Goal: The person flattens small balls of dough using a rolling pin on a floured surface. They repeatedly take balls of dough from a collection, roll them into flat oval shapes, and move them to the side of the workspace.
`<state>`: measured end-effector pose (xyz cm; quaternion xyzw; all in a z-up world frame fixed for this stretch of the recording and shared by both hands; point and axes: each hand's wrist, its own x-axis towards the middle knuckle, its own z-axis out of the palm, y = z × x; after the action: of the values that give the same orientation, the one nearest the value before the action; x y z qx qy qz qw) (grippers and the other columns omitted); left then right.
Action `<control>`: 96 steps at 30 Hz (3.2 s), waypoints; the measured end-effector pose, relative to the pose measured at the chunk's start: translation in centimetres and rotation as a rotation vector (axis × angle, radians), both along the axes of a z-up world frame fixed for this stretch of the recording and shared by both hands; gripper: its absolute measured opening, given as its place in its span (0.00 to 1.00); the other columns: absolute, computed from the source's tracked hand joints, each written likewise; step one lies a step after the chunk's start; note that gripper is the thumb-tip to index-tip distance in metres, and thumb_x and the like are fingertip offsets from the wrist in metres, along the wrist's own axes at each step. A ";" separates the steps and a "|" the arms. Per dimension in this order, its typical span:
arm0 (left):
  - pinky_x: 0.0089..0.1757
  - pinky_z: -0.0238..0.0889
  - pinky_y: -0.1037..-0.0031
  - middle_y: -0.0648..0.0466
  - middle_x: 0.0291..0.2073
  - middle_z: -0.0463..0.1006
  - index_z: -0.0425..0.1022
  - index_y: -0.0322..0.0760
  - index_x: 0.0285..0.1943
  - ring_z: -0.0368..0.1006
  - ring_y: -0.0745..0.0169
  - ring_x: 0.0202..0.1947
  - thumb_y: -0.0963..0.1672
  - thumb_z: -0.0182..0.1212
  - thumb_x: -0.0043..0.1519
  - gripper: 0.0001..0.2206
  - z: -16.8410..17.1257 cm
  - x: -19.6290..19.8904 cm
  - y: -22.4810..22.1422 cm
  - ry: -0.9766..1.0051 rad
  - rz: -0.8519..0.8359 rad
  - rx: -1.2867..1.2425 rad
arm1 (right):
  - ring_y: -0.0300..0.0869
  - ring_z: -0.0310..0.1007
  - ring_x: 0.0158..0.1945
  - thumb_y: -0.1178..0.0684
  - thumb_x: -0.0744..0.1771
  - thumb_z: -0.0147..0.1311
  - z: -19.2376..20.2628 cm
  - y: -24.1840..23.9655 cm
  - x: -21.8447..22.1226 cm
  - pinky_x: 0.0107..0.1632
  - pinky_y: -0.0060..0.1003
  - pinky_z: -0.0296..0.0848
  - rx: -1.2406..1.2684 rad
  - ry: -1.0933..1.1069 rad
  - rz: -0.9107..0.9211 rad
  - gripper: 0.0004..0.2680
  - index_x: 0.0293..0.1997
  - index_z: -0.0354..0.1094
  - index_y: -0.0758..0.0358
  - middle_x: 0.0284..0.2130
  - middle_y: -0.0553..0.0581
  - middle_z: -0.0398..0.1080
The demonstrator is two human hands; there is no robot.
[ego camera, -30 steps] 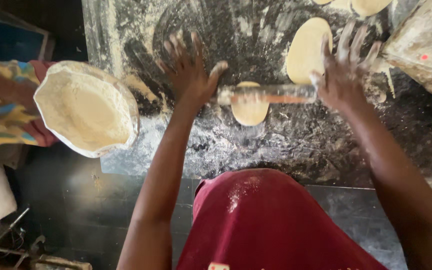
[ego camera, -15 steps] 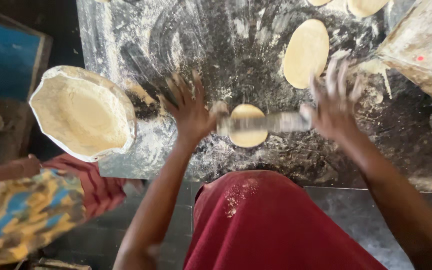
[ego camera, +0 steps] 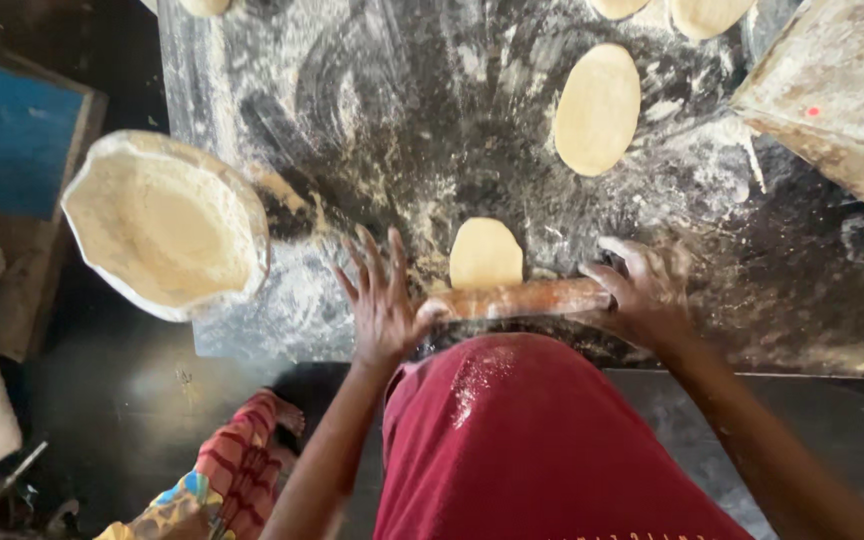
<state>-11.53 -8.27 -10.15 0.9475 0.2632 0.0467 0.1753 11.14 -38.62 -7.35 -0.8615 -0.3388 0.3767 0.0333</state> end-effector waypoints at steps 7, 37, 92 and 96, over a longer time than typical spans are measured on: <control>0.76 0.17 0.43 0.40 0.81 0.30 0.25 0.42 0.82 0.23 0.42 0.82 0.66 0.32 0.71 0.42 0.8 4.1 1.2 -0.391 0.171 -0.207 | 0.55 0.61 0.65 0.33 0.61 0.63 1.6 -1.0 -0.2 0.65 0.54 0.65 0.378 -0.114 -0.372 0.31 0.64 0.64 0.69 0.66 0.68 0.54; 0.42 0.77 0.67 0.45 0.49 0.81 0.69 0.43 0.60 0.81 0.53 0.46 0.40 0.57 0.69 0.12 -6.9 14.3 16.6 -0.560 -0.014 0.459 | 0.50 0.65 0.66 0.36 0.61 0.74 -5.2 -5.5 1.4 0.63 0.48 0.61 0.680 -0.843 -0.163 0.26 0.54 0.72 0.68 0.60 0.59 0.65; 0.64 0.05 0.30 0.36 0.76 0.13 0.23 0.50 0.85 0.09 0.35 0.77 0.70 0.22 0.64 0.46 -0.5 17.7 12.6 0.352 0.016 -0.084 | 0.63 0.18 0.77 0.22 0.66 0.14 -3.4 12.0 14.5 0.63 0.68 0.06 0.080 -0.461 0.033 0.34 0.79 0.20 0.50 0.75 0.72 0.23; 0.65 0.06 0.32 0.34 0.77 0.14 0.22 0.48 0.84 0.10 0.34 0.77 0.68 0.25 0.68 0.44 -0.7 17.4 12.6 0.304 0.104 -0.132 | 0.62 0.24 0.76 0.18 0.64 0.17 -3.0 11.6 13.8 0.60 0.63 0.11 0.081 -0.381 -0.093 0.39 0.80 0.20 0.52 0.76 0.73 0.28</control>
<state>5.85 4.29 -10.85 0.9152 0.3378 -0.1053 0.1928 24.97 -27.00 -10.38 -0.9300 -0.3135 0.1911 0.0206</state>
